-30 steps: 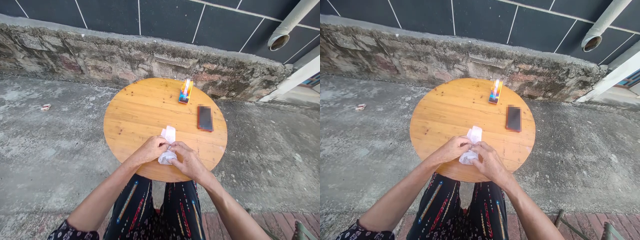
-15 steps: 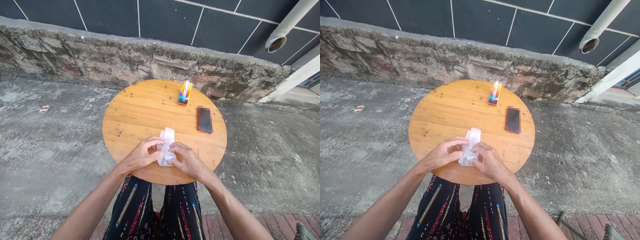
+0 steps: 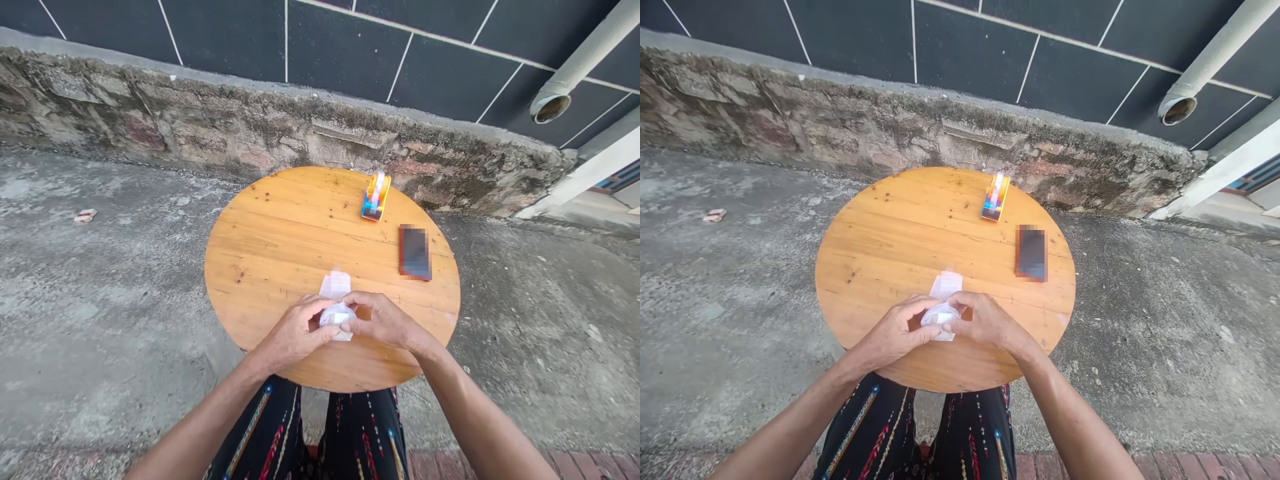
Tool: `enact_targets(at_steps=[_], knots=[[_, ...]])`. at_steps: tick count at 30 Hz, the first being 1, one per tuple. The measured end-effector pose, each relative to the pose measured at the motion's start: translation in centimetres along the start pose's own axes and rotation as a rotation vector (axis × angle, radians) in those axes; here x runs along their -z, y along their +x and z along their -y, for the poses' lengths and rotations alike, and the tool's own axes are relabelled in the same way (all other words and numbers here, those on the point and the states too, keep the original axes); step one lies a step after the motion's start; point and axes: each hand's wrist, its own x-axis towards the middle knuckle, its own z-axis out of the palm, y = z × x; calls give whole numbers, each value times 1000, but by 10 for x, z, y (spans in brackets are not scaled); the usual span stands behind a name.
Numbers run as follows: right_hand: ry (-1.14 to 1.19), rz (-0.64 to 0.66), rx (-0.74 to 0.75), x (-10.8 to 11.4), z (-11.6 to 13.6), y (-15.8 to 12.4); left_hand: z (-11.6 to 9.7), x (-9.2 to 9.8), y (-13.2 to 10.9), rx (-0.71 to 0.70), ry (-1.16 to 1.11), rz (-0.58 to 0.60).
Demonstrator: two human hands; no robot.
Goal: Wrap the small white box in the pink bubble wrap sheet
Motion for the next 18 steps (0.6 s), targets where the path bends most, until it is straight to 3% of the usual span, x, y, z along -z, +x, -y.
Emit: enact_targets(at_steps=[5,10,14,18], knots=[[197,82,-45,4,-11,7,-2,4,6,59,10,7],[222,118,-39,5,-19,12,1,7,11,137,-19,44],[92,64,-1,4,-17,10,3,8,13,173,-64,75],[-184,-102,53,0,-3,-2,5,7,14,171,-76,77]])
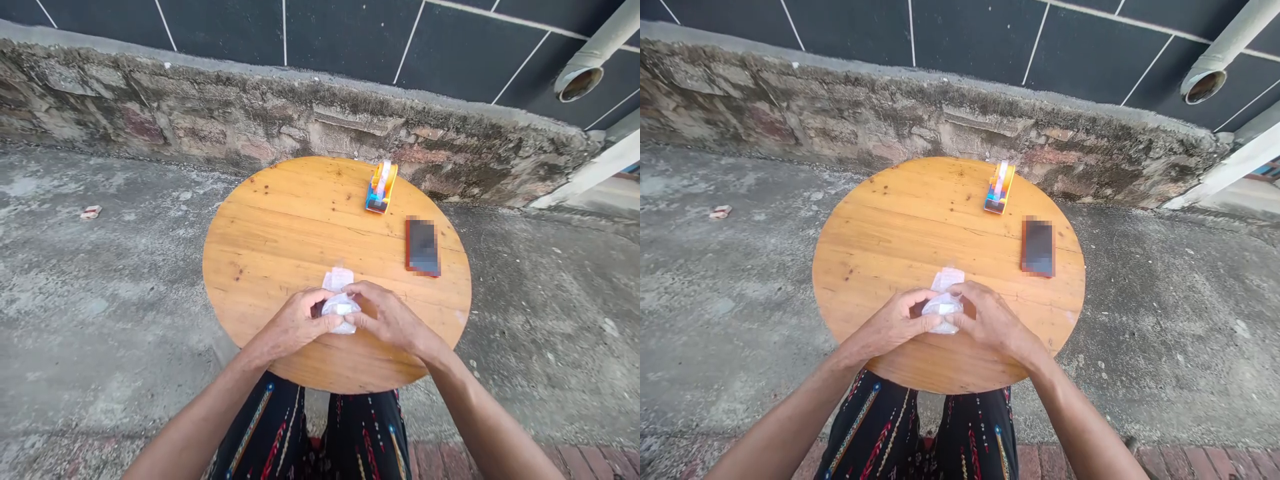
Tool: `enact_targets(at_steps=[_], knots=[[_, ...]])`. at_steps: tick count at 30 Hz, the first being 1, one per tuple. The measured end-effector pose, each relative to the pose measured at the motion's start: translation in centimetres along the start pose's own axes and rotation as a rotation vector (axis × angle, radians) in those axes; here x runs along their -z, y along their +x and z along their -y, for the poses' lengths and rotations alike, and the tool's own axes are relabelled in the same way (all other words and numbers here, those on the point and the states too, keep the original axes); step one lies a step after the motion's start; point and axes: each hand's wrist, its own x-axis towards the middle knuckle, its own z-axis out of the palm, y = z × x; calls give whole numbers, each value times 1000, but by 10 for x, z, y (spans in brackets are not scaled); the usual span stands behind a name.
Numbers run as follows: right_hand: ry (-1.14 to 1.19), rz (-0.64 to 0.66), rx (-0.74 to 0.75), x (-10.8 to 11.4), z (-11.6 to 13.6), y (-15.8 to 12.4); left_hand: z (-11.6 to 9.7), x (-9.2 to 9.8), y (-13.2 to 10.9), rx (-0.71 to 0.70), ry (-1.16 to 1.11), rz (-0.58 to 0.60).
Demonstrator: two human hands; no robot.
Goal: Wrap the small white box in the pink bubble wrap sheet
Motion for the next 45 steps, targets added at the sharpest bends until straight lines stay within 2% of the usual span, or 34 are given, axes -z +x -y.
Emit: enact_targets(at_steps=[5,8,13,15,20,25,38,45], knots=[[-346,-78,105,-15,18,-15,-1,-2,1,8,-3,-3],[-420,-138,89,-28,21,-16,-2,1,-1,13,-35,-4],[-408,-173,86,-37,19,-18,3,14,1,46,-76,-145],[-408,-178,85,-37,18,-19,7,17,6,65,-26,-158],[-402,-179,84,-38,16,-19,9,15,26,123,175,-114],[-382,-174,95,-37,16,-19,2,11,38,138,331,-87],[-324,-163,69,-33,20,-19,-4,7,45,196,479,-91],[-261,-85,1,-21,21,-14,-8,15,47,220,552,36]])
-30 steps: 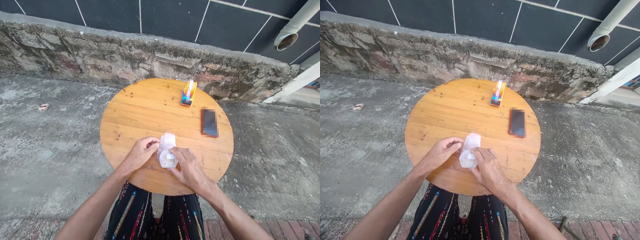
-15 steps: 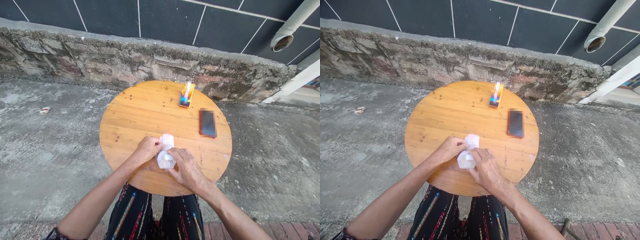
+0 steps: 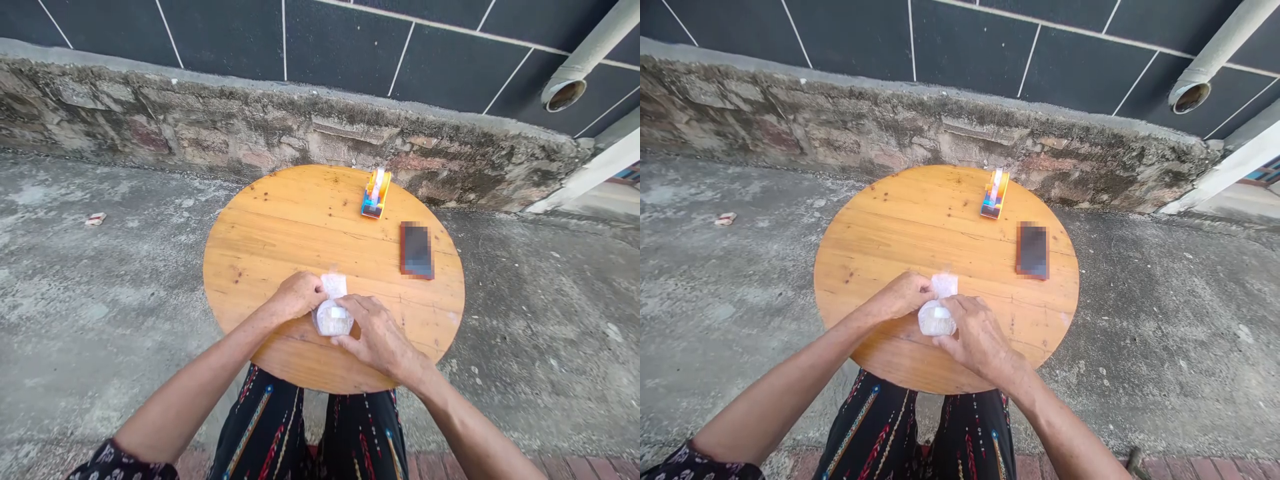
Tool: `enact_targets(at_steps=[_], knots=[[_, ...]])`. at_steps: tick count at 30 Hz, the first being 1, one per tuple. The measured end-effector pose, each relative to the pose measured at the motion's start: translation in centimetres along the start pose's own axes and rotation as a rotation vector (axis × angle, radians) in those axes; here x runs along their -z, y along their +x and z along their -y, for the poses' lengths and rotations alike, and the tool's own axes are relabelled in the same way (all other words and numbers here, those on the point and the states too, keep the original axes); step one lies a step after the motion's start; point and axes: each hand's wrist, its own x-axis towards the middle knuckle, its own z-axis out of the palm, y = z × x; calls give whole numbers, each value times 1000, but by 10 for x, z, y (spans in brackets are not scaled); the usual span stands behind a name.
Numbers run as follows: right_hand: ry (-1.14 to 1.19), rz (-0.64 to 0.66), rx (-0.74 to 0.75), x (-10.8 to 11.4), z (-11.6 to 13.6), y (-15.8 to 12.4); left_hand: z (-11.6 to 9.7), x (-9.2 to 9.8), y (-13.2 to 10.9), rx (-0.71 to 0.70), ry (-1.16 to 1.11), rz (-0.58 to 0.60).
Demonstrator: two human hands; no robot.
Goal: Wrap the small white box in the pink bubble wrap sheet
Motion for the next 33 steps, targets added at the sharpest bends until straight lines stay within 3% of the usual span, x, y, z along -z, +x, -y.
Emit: enact_targets(at_steps=[8,19,21,25,27,33], knots=[[174,145,-15,15,-9,21,1,7,12,25,145,90],[213,273,-73,23,-29,50,16,12,1,-32,46,-58],[185,296,-97,24,-32,56,19,11,-8,-34,-22,-126],[186,357,-110,23,-38,66,19,0,-30,-73,-292,-385],[196,349,-117,22,-39,67,17,-8,-39,-138,-379,-449],[124,171,-147,22,-33,59,15,-25,-38,-207,-421,-416]])
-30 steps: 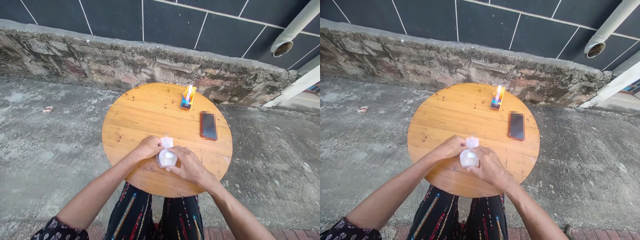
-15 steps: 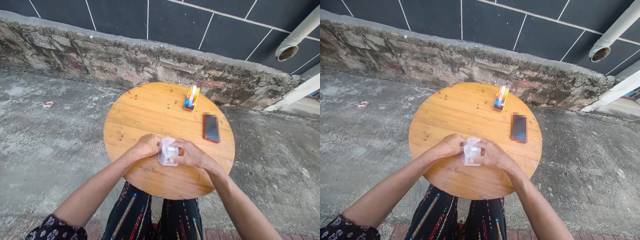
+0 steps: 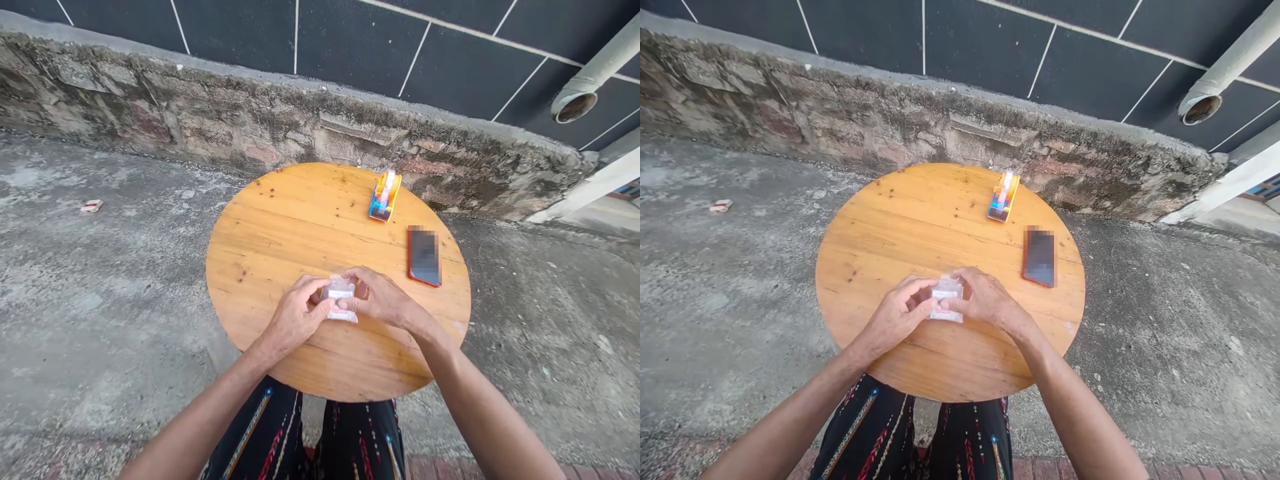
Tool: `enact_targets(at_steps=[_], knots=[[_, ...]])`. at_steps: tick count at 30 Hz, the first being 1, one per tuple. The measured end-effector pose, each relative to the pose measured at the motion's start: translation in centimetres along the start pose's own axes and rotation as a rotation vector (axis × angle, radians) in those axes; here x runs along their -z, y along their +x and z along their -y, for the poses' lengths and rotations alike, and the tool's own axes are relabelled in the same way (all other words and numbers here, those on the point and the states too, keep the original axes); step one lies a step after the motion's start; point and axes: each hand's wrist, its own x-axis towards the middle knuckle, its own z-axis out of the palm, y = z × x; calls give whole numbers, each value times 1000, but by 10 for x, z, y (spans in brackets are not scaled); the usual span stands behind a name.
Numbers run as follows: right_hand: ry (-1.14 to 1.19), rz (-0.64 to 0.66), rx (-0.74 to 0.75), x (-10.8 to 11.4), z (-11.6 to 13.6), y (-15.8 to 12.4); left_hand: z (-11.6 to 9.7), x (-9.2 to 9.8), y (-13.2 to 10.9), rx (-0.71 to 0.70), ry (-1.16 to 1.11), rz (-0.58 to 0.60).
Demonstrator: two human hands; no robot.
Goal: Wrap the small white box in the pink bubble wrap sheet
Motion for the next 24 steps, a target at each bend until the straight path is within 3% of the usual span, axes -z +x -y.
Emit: enact_targets(at_steps=[5,10,14,19,24], knots=[[89,-127,87,-13,-6,-15,6,-2,5,37,-60,12],[177,-156,91,-24,-7,-26,1,-3,1,66,-90,50],[142,-167,76,-27,0,-39,-4,-3,-6,78,-73,79],[48,-318,81,-38,4,-58,-6,-5,-12,85,-76,60],[33,-383,62,-55,2,-66,-8,-7,-10,53,-44,82]])
